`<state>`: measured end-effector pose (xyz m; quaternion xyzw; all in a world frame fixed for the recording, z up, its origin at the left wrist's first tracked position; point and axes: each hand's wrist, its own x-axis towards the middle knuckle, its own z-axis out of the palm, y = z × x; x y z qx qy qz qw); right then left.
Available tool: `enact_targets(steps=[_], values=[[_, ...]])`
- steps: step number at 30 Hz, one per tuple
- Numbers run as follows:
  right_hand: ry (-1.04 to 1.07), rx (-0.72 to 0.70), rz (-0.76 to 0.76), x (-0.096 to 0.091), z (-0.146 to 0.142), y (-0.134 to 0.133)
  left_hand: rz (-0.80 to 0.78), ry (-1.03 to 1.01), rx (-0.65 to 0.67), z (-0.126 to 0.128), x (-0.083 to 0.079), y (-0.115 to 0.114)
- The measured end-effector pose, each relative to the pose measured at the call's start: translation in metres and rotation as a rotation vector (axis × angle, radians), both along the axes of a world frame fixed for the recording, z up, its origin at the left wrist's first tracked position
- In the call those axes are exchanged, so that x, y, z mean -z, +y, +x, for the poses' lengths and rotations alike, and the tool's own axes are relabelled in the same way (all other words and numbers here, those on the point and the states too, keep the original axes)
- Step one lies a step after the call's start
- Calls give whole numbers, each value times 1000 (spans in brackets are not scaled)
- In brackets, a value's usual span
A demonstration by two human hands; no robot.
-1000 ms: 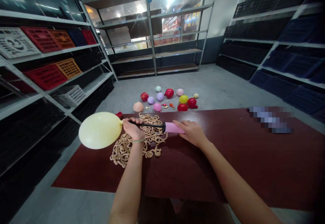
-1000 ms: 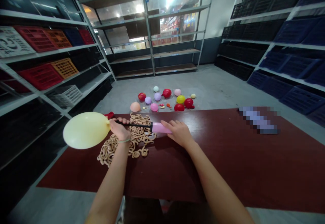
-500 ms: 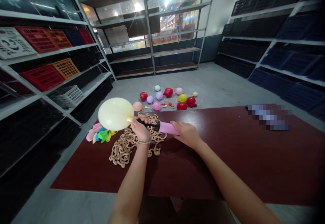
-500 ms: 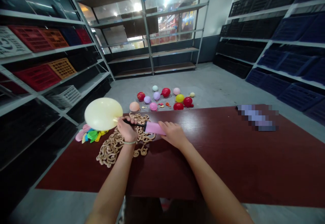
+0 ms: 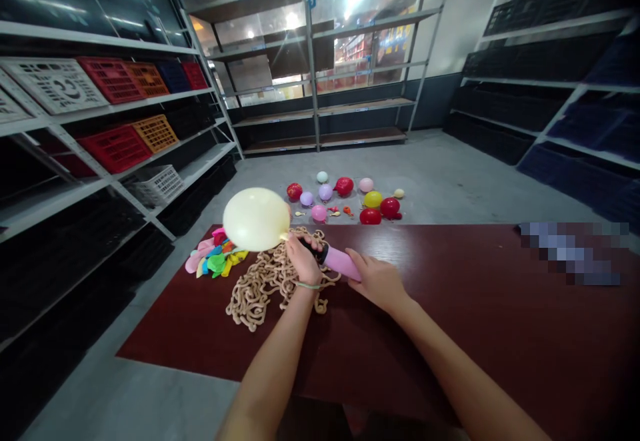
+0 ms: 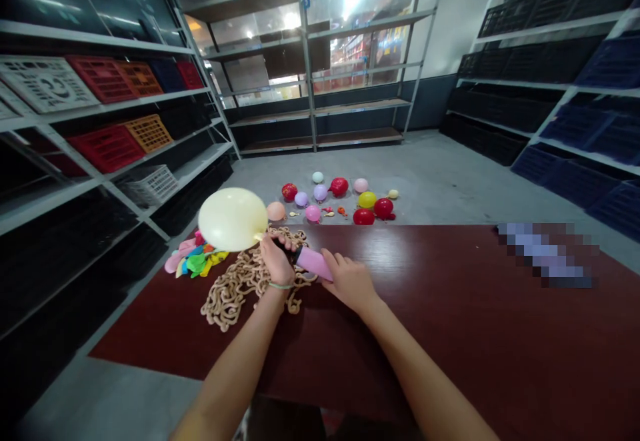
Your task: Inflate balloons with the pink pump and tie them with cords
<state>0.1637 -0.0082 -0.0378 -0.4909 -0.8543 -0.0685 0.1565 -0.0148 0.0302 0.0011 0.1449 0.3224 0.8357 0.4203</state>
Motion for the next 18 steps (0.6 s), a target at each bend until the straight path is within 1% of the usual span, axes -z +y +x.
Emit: enact_targets(steps=[2, 4, 9, 12, 14, 15, 18], values=[[8, -6, 2, 1, 3, 3, 12, 30, 7, 3, 1, 0], [-5, -5, 19, -1, 13, 8, 29, 47, -4, -3, -2, 1], [-40, 66, 47, -7, 45, 20, -1, -9, -146, -39, -10, 3], [-75, 90, 18, -8, 48, 21, 4, -10, -231, -52, -10, 5], [-88, 93, 7, -8, 41, 18, 1, 1, -251, -50, -9, 5], [-86, 91, 4, -7, 36, 16, -2, 10, -236, -46, -9, 5], [-35, 70, -15, -6, 16, 6, -2, 52, -116, -22, -4, 4]])
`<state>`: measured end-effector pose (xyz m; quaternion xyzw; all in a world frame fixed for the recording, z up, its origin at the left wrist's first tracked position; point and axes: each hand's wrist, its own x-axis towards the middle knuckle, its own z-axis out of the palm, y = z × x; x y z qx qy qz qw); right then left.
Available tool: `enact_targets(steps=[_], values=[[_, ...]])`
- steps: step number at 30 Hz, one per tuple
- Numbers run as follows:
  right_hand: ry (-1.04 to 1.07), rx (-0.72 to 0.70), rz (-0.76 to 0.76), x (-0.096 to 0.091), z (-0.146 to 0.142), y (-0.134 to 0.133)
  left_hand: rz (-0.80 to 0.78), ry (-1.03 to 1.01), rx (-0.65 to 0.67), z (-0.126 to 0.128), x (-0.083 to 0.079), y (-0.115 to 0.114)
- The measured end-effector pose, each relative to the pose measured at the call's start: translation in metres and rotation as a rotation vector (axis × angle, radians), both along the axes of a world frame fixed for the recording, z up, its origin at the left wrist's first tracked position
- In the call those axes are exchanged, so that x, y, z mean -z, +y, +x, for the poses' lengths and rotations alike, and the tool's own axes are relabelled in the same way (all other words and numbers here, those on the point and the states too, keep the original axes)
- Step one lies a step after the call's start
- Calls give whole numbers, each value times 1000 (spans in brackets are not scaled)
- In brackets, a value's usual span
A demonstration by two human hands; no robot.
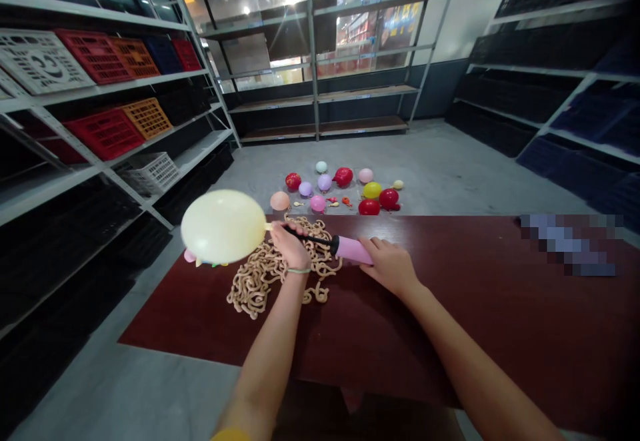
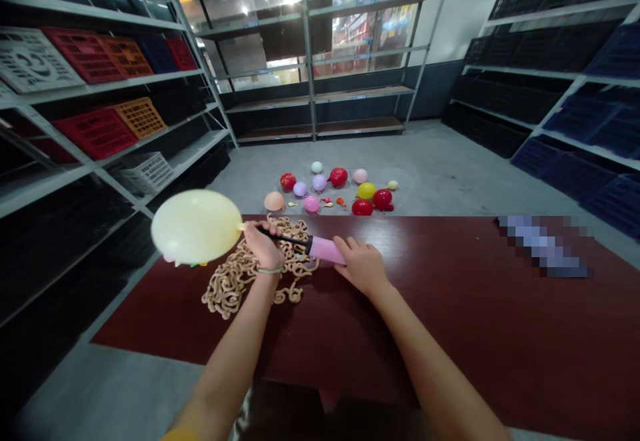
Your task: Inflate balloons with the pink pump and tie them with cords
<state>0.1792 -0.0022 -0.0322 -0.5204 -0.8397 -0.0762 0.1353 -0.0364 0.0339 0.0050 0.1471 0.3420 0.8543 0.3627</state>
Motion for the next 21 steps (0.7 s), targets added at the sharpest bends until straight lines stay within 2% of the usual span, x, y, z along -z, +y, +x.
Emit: enact_targets(steps=[3, 6, 9, 15, 18, 21], values=[[74, -19, -10, 2, -16, -7, 16, 37, 124, 24, 7, -3], [97, -36, -6, 2, -16, -6, 62, 47, 184, 33, 12, -4], [73, -37, 0, 2, -1, 3, 67, 37, 139, 25, 8, -2], [15, 21, -25, -2, 32, 15, 14, 3, -1, -11, -5, 3], [-9, 25, -34, -4, 25, 11, 0, -15, -35, -16, -6, 2], [12, 18, -54, -4, 4, 1, 25, 5, 39, -1, -3, -2]])
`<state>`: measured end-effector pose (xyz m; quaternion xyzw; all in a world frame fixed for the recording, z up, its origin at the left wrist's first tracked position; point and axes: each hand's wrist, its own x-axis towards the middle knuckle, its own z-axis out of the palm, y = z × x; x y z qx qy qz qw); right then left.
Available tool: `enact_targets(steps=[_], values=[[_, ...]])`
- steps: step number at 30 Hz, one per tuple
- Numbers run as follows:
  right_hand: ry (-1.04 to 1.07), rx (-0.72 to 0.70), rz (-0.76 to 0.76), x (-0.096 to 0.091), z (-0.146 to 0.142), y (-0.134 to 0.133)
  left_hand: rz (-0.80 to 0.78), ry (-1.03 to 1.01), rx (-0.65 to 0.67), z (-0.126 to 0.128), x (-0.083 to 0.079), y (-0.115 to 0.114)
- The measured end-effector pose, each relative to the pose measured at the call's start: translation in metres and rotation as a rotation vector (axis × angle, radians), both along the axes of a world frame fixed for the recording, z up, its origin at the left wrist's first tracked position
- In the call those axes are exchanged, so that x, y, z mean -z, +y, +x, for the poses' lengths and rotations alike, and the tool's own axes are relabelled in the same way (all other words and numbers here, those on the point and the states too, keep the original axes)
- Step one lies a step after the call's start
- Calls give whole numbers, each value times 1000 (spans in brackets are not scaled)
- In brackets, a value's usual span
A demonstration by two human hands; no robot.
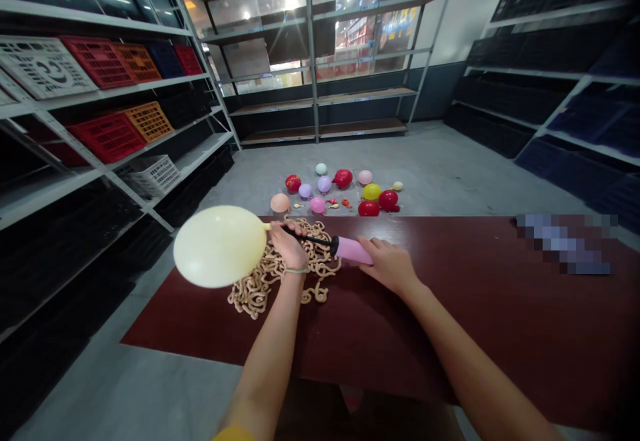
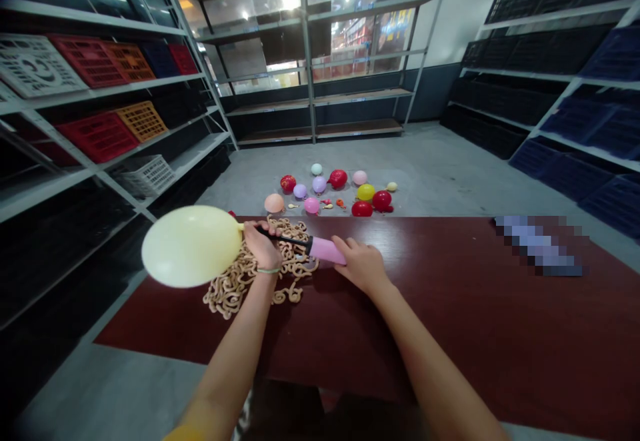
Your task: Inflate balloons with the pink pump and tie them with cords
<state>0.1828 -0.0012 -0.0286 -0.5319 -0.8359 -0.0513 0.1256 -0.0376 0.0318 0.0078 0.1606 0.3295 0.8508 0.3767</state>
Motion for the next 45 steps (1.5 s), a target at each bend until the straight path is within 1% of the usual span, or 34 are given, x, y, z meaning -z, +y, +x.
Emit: enact_targets(steps=[3, 6, 9, 12, 14, 16, 18, 21, 24, 27, 29, 31, 35, 37, 40, 45], values=[[55, -7, -41, 2, -21, -10, 17, 35, 125, 21, 5, -4], [80, -32, -45, 0, -27, -13, 42, 42, 172, 28, 6, -6], [47, -51, 8, -3, -14, -6, 36, 21, 100, 17, 2, -3], [-10, -17, 59, -5, 8, 5, 23, 12, 20, -1, -3, 0], [-30, 13, 62, -5, 20, 10, 13, 14, -19, -11, -5, 3], [-42, 24, 49, -5, 24, 12, -6, 10, -63, -18, -6, 4], [-56, 16, 28, -4, 19, 9, -23, 4, -88, -19, -6, 4], [-53, -13, -15, -2, 0, 0, -31, 11, -44, -9, -3, 2], [7, -21, -50, 1, -19, -9, -37, 35, 61, 13, 4, -2], [61, -24, -53, 4, -26, -11, -10, 48, 150, 29, 11, -4], [66, -40, -35, 3, -20, -7, 11, 50, 162, 31, 13, -3], [48, -48, -10, 2, -8, 0, 21, 48, 144, 26, 12, -1], [0, -7, 22, -1, 22, 12, 16, 46, 44, 5, 6, 7], [-21, 4, 17, -2, 27, 13, 4, 26, 3, -4, 5, 9], [-50, -16, -21, -2, 16, 6, -13, 0, -16, -5, 6, 7], [23, -43, -37, 2, -21, -10, -22, 55, 123, 20, 10, -3]])
